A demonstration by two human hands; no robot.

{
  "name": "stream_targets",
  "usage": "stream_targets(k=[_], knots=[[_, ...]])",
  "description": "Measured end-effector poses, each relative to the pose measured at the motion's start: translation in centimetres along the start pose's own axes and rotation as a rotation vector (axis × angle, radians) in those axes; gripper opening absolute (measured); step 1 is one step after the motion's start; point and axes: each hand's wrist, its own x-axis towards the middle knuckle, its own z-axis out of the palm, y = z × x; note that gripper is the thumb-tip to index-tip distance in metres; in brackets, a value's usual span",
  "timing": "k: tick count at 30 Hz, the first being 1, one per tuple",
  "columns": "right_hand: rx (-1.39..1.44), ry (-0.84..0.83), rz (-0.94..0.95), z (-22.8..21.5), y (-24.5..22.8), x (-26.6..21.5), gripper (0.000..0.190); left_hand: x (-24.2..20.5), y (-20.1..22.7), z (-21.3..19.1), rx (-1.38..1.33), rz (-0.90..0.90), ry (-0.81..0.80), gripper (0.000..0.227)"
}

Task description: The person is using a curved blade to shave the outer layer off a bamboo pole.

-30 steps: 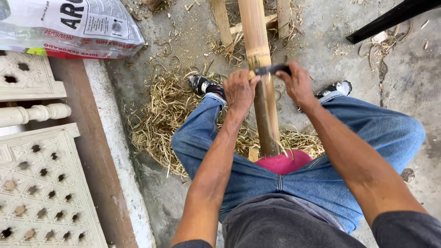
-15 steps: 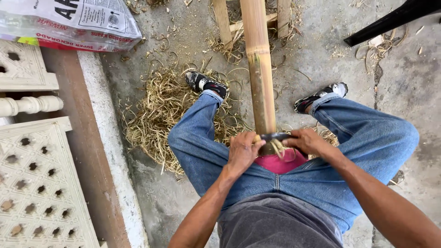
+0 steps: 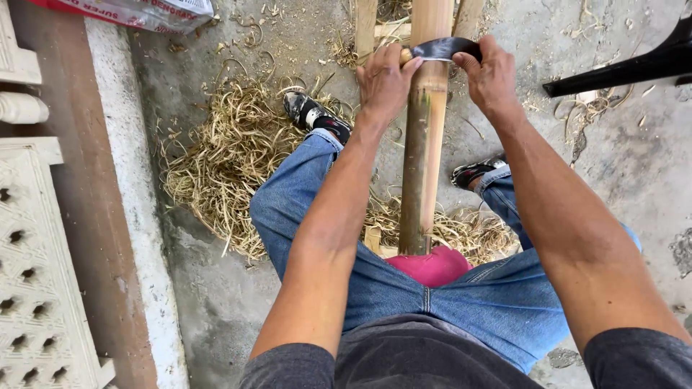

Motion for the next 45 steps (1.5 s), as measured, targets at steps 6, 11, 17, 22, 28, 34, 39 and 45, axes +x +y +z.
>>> stream_targets(k=[6,11,17,22,28,34,39,45], knots=[[0.022,-0.028,0.185,-1.4,-3.8,-3.0,0.037,-2.7,0.7,-1.0,-0.004,0.003,-0.003,0.037],[-0.081,0.093,-0.038,-0.3,-2.3,-7.7,0.040,-7.3,1.2,-1.4,0.031,0.018,0.027,0.037],[-0.022,0.018,0.096,-1.0,-5.4,-16.7,0.042,-16.0,1.0,-1.5,0.004,0.086,0.034,0.037],[0.000,-0.061,0.097,-0.3,-4.5,-29.9,0.035,-26.6,2.2,-5.7,-0.063,0.146,-0.092,0.031],[-0.027,-0.753,0.467,-1.1,-4.2,-29.1,0.034,-27.4,-0.3,-4.6,-0.301,-0.025,-0.478,0.030],[0.032,-0.215,0.114,-1.0,-3.8,-13.6,0.033,-12.8,0.0,-3.0,-0.223,0.009,-0.207,0.038],[0.011,-0.041,0.111,-0.7,-2.4,-1.0,0.034,-0.4,-0.5,-0.1,-0.078,-0.053,-0.049,0.037],[-0.041,0.053,0.049,-0.6,-2.5,-0.8,0.039,0.0,0.1,0.0,-0.046,-0.068,-0.014,0.040]])
